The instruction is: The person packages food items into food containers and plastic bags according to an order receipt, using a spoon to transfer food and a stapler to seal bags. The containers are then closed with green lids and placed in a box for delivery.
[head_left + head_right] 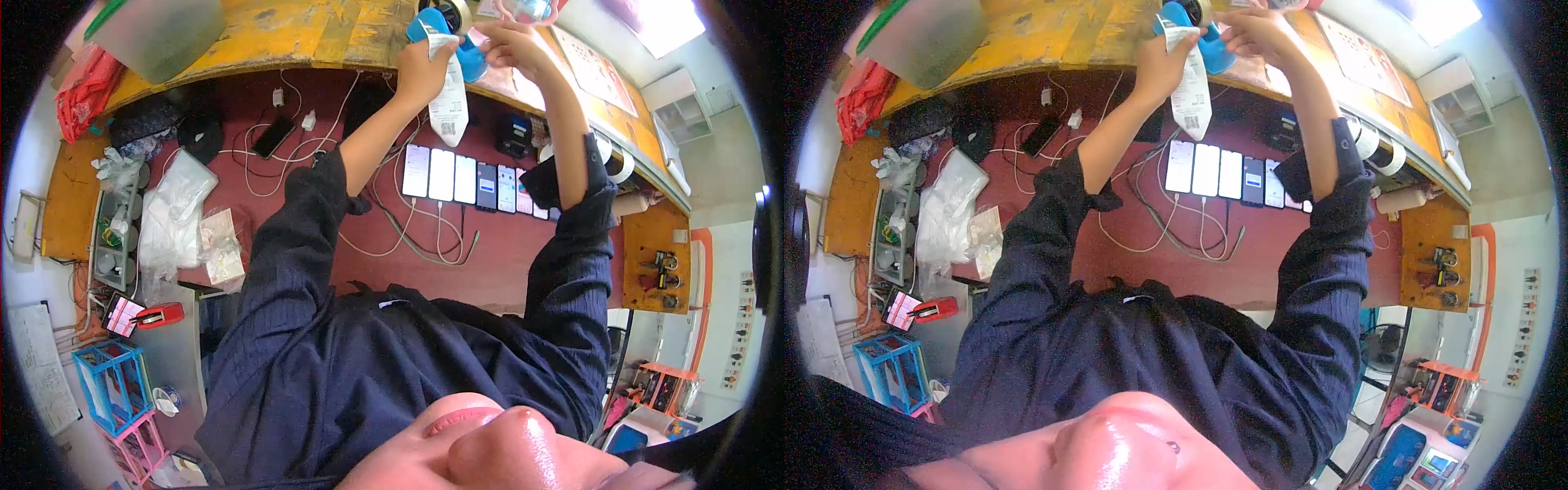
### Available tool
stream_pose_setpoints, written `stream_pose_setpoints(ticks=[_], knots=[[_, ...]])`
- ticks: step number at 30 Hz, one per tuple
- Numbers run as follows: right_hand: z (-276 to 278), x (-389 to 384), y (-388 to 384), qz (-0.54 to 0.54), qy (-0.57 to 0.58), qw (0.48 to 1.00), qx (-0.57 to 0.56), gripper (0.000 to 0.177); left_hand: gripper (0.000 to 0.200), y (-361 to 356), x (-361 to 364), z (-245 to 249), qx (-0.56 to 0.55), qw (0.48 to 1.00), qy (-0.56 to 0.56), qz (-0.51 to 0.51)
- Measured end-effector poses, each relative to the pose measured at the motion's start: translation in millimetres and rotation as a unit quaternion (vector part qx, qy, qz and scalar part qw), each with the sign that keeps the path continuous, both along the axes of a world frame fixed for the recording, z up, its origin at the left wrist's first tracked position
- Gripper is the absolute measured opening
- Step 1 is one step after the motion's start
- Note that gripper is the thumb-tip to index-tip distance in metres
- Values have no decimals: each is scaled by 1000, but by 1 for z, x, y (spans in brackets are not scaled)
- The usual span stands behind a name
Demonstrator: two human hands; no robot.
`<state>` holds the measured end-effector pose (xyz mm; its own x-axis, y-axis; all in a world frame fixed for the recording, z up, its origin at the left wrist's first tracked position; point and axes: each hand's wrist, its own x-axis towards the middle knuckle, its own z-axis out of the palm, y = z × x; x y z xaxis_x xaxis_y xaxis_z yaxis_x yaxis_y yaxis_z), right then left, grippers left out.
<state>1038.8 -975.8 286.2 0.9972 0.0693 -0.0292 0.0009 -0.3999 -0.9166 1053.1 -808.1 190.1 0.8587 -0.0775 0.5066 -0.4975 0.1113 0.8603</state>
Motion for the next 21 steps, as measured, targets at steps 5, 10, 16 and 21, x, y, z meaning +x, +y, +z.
stream_pose_setpoints(ticks=[5,10,16,21], knots=[[0,-58,-30,-104,-45,989,-99,38,24,0,3,-4,-11,1000,-28,5],[-44,-61,-24,-94,-7,989,-112,34,23,3,-6,-3,-59,997,-22,38],[-63,-27,-69,-59,11,961,-268,25,32,73,-62,-39,-205,959,114,-158],[-72,-125,-1,-206,-116,968,85,22,49,163,-163,-133,-117,985,94,-88]])
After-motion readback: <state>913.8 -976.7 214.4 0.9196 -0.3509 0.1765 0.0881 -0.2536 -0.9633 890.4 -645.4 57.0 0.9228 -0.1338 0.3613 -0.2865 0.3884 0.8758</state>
